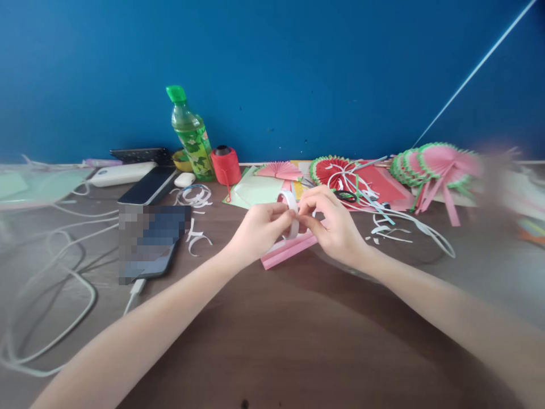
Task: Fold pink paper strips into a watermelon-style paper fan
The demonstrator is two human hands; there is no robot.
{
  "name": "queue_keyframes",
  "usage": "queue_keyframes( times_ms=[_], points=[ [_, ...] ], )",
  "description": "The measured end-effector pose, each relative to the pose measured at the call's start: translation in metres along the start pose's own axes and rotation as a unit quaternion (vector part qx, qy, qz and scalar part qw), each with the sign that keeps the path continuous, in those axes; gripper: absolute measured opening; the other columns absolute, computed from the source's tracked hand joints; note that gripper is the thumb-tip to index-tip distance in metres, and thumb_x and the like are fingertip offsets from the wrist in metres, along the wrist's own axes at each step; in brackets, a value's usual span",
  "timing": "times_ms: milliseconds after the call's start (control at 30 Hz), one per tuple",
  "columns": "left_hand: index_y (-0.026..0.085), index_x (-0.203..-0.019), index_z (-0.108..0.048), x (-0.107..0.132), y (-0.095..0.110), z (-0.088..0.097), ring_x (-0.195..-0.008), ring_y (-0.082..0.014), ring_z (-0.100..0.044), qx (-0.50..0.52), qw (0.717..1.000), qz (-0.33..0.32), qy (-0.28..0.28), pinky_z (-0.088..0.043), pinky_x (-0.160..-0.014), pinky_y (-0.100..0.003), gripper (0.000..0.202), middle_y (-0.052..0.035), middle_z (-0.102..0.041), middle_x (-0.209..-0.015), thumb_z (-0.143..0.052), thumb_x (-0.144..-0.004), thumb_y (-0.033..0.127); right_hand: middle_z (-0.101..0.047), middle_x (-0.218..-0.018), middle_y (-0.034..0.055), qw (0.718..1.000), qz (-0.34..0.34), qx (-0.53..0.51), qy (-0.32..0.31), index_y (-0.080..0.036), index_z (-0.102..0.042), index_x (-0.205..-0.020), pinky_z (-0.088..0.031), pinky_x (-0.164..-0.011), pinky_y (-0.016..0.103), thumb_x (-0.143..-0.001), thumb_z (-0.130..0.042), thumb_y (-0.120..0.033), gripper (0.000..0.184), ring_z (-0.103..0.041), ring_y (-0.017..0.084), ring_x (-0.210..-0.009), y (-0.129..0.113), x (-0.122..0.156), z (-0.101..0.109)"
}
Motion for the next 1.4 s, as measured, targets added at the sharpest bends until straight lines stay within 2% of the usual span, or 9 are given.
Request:
queue_keyframes(
  times_ms=[167,400,600,700,800,900,1133,1300,1400],
  points=[
    [0.016,-0.062,-0.053,-0.0027,-0.0037,0.0006,-0.06,-0.0096,-0.053,0.082,0.996,0.015,-0.024,-0.046,-0.064,-0.023,0.022,0.0018,-0.054,-0.061,-0.046,-0.079,0.028,-0.049,-0.085,0.0032,0.995,-0.076,-0.069,0.003,-0.02,-0.05,-0.077,-0.047,-0.068,0.03,-0.086,-0.052,-0.024,0.01,-0.052,0.015,-0.08,0.0032,0.0007,-0.0008],
    [0.016,-0.06,-0.051,-0.0038,-0.0068,0.0023,-0.059,-0.0092,-0.05,0.055,0.998,0.011,-0.02,-0.044,-0.063,-0.023,0.015,0.0019,-0.053,-0.061,-0.048,-0.072,0.024,-0.051,-0.087,0.0031,0.986,-0.115,-0.123,0.008,-0.019,-0.053,-0.083,-0.048,-0.069,0.031,-0.085,-0.054,-0.024,0.005,-0.052,0.014,-0.077,0.006,0.0021,-0.0037],
    [0.015,-0.061,-0.054,0.0,-0.0025,0.0019,-0.049,-0.0069,-0.036,-0.055,0.998,0.017,0.015,-0.028,-0.047,-0.02,0.017,0.0038,-0.046,-0.055,-0.045,-0.072,0.024,-0.053,-0.085,0.0028,0.992,-0.082,-0.097,0.011,-0.02,-0.054,-0.082,-0.048,-0.07,0.032,-0.081,-0.058,-0.02,0.004,-0.054,0.015,-0.079,0.0044,0.0021,-0.0027],
    [0.015,-0.057,-0.051,0.0014,-0.0003,0.0011,-0.048,-0.0064,-0.031,-0.103,0.994,0.001,0.034,-0.023,-0.046,-0.021,0.019,0.0047,-0.041,-0.052,-0.045,-0.072,0.025,-0.054,-0.084,0.0033,0.996,-0.069,-0.059,0.012,-0.02,-0.054,-0.079,-0.047,-0.071,0.033,-0.082,-0.057,-0.019,0.004,-0.054,0.016,-0.081,0.0034,0.0024,-0.003],
    [0.015,-0.054,-0.046,0.0024,0.0008,0.0004,-0.049,-0.0067,-0.03,-0.126,0.99,-0.022,0.054,-0.023,-0.048,-0.022,0.02,0.0053,-0.038,-0.051,-0.046,-0.072,0.025,-0.054,-0.086,0.0035,0.994,-0.083,-0.075,0.02,-0.02,-0.054,-0.08,-0.048,-0.068,0.031,-0.082,-0.057,-0.019,0.003,-0.053,0.015,-0.079,0.004,0.0034,-0.0047],
    [0.016,-0.052,-0.043,0.0033,0.0009,-0.0002,-0.05,-0.0066,-0.028,-0.129,0.989,-0.034,0.065,-0.023,-0.049,-0.022,0.022,0.0062,-0.032,-0.049,-0.047,-0.072,0.024,-0.054,-0.084,0.0028,0.992,-0.088,-0.087,0.028,-0.02,-0.054,-0.079,-0.048,-0.067,0.029,-0.081,-0.058,-0.018,0.005,-0.053,0.014,-0.078,0.0042,0.0043,-0.006],
    [0.015,-0.055,-0.05,0.0046,0.0,-0.0019,-0.05,-0.0068,-0.028,-0.151,0.984,-0.037,0.081,-0.024,-0.049,-0.022,0.02,0.0062,-0.032,-0.048,-0.047,-0.073,0.023,-0.056,-0.084,0.0024,0.997,-0.064,-0.039,0.032,-0.02,-0.053,-0.078,-0.047,-0.066,0.029,-0.082,-0.055,-0.013,0.008,-0.054,0.015,-0.079,-0.0005,0.0043,-0.0046],
    [0.016,-0.053,-0.043,0.0044,0.0,-0.002,-0.049,-0.0062,-0.026,-0.109,0.992,-0.03,0.057,-0.021,-0.047,-0.021,0.024,0.0064,-0.029,-0.048,-0.047,-0.074,0.025,-0.055,-0.083,0.0029,0.999,-0.018,0.029,0.028,-0.021,-0.051,-0.078,-0.046,-0.068,0.031,-0.082,-0.052,-0.01,0.012,-0.054,0.016,-0.078,-0.0026,0.005,-0.0038],
    [0.016,-0.055,-0.044,0.0037,-0.0013,-0.0016,-0.048,-0.0059,-0.027,-0.072,0.996,-0.018,0.042,-0.021,-0.045,-0.021,0.024,0.0065,-0.031,-0.049,-0.046,-0.076,0.027,-0.054,-0.083,0.0031,0.998,0.014,0.058,0.023,-0.022,-0.048,-0.08,-0.045,-0.072,0.033,-0.084,-0.048,-0.009,0.013,-0.053,0.016,-0.081,-0.0019,0.0063,-0.0042]
  ],
)
Point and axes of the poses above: each hand's wrist, its own x-axis away from the middle knuckle, its own z-axis out of the back of the hand, y = z × x, the point moved 1 cm from there along -x, towards the middle knuckle
